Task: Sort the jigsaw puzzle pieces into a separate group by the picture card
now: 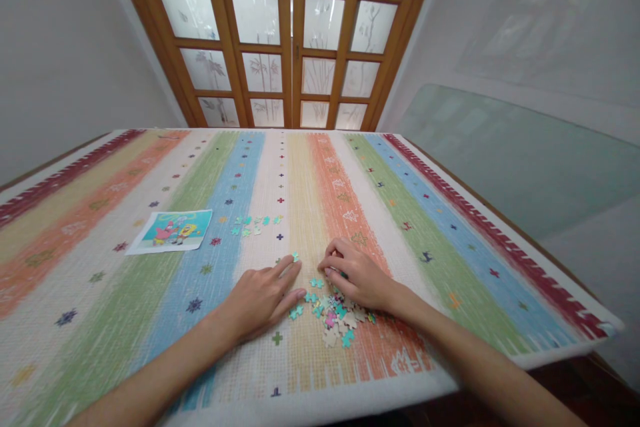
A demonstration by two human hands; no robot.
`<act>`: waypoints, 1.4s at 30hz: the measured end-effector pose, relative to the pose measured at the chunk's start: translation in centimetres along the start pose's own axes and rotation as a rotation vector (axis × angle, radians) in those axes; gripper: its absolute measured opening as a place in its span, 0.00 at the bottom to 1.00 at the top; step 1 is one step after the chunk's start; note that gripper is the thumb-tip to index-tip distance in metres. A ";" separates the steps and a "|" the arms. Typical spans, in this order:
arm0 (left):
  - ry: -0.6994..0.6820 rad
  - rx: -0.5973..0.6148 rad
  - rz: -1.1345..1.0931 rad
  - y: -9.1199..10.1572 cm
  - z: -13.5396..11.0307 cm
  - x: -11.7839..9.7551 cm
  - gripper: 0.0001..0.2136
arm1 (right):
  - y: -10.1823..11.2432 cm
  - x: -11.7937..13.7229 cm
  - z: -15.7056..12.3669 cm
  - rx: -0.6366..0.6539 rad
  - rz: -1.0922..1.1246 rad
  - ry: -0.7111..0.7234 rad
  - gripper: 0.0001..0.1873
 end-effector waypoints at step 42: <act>0.511 0.048 0.147 -0.4 0.7 2.8 0.26 | -0.1 0.5 0.1 0.012 0.013 0.034 0.11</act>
Point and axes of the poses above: each hand's wrist, its own z-axis towards the middle knuckle, its own y-axis out of the back of the hand, x = y × z, the point moved 3 cm from there along z, towards the middle knuckle, and after that the axes turned 7 degrees about z, right-handed, at the moved point
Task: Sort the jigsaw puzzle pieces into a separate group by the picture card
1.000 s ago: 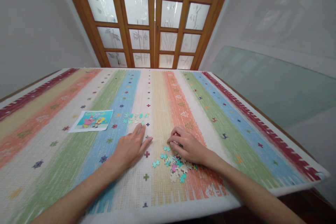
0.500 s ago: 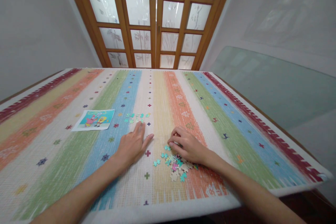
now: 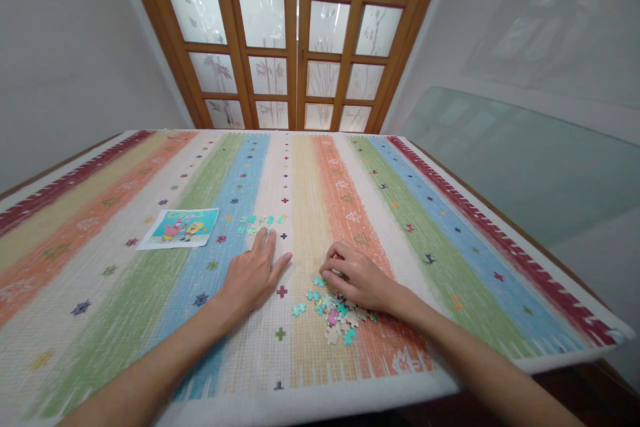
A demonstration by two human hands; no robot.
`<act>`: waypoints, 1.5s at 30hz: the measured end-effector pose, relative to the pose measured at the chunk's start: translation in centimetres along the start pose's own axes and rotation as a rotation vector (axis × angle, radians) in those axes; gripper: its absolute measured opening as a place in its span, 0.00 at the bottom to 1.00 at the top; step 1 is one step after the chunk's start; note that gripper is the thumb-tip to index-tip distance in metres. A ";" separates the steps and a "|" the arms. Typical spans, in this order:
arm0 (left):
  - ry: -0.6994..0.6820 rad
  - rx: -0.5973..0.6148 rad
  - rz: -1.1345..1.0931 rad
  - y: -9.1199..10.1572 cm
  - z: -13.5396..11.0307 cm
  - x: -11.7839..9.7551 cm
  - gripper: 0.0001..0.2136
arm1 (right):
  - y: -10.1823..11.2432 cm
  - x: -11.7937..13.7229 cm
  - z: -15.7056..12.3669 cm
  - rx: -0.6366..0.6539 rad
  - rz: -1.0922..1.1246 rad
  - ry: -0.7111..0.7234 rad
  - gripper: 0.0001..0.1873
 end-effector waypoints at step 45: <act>-0.849 -0.107 -0.160 1.1 -2.6 -3.2 0.24 | 1.5 -1.8 -0.3 0.048 0.177 -0.229 0.03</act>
Point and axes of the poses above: each hand's wrist, its own z-axis towards the middle knuckle, its own y-axis out of the back of the hand, x = y × z, the point moved 3 cm from there along z, towards the middle knuckle, and after that the axes turned 7 degrees about z, right-handed, at the moved point
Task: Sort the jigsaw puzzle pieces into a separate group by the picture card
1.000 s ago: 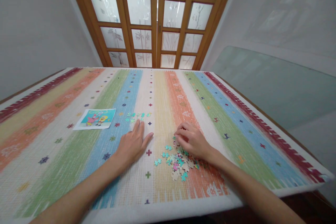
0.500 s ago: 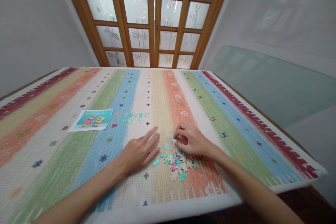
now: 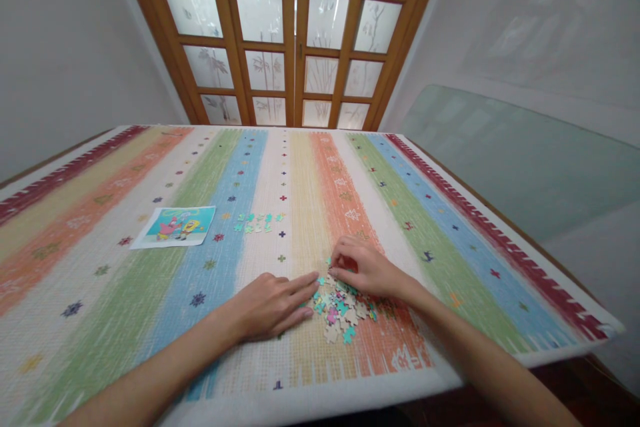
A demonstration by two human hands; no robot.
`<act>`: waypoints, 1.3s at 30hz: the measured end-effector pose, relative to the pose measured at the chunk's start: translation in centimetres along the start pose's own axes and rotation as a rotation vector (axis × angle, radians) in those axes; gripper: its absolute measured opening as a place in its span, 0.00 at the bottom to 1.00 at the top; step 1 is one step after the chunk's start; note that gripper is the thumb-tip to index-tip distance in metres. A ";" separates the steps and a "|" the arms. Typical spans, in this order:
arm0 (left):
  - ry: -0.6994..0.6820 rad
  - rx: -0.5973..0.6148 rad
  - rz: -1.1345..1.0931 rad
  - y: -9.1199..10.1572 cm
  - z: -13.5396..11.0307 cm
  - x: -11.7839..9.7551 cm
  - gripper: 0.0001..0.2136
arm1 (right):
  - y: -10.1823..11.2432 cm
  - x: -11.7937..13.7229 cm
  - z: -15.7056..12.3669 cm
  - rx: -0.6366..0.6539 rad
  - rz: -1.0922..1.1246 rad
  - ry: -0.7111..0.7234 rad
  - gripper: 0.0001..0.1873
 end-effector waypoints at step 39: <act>0.000 -0.089 -0.071 0.7 -0.2 0.4 0.18 | 0.1 -0.8 0.2 -0.109 -0.077 0.035 0.11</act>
Point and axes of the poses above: each hand's wrist, its own z-axis towards the middle knuckle, its own y-axis out of the back of the hand, x = y × z, the point moved 3 cm from there along z, towards the middle knuckle, and after that the axes turned 7 degrees about z, right-handed, at the moved point
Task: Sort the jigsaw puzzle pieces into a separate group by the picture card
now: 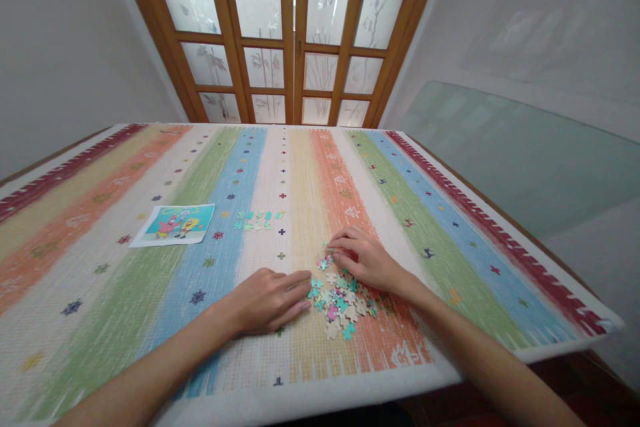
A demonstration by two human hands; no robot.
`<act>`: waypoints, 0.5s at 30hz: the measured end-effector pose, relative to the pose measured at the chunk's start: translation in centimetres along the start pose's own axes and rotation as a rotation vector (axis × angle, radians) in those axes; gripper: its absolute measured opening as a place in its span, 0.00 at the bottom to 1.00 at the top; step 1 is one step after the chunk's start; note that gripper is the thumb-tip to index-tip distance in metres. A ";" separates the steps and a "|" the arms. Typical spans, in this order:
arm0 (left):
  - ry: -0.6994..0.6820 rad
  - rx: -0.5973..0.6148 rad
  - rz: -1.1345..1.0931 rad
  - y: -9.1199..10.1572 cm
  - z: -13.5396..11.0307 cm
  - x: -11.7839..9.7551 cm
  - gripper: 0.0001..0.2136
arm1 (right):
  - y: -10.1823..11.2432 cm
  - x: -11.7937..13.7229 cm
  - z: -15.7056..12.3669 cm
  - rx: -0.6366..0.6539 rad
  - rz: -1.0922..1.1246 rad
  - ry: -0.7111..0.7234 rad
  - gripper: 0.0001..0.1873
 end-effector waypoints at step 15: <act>0.083 0.095 -0.019 -0.7 0.7 -0.3 0.26 | -0.4 1.0 -0.2 0.110 0.019 -0.123 0.05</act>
Point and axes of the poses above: each hand's wrist, its own z-axis towards the middle knuckle, its own y-axis out of the back of the hand, x = y × z, the point moved 3 cm from there along z, towards the middle knuckle, and after that the axes turned 7 degrees about z, right-handed, at the moved point
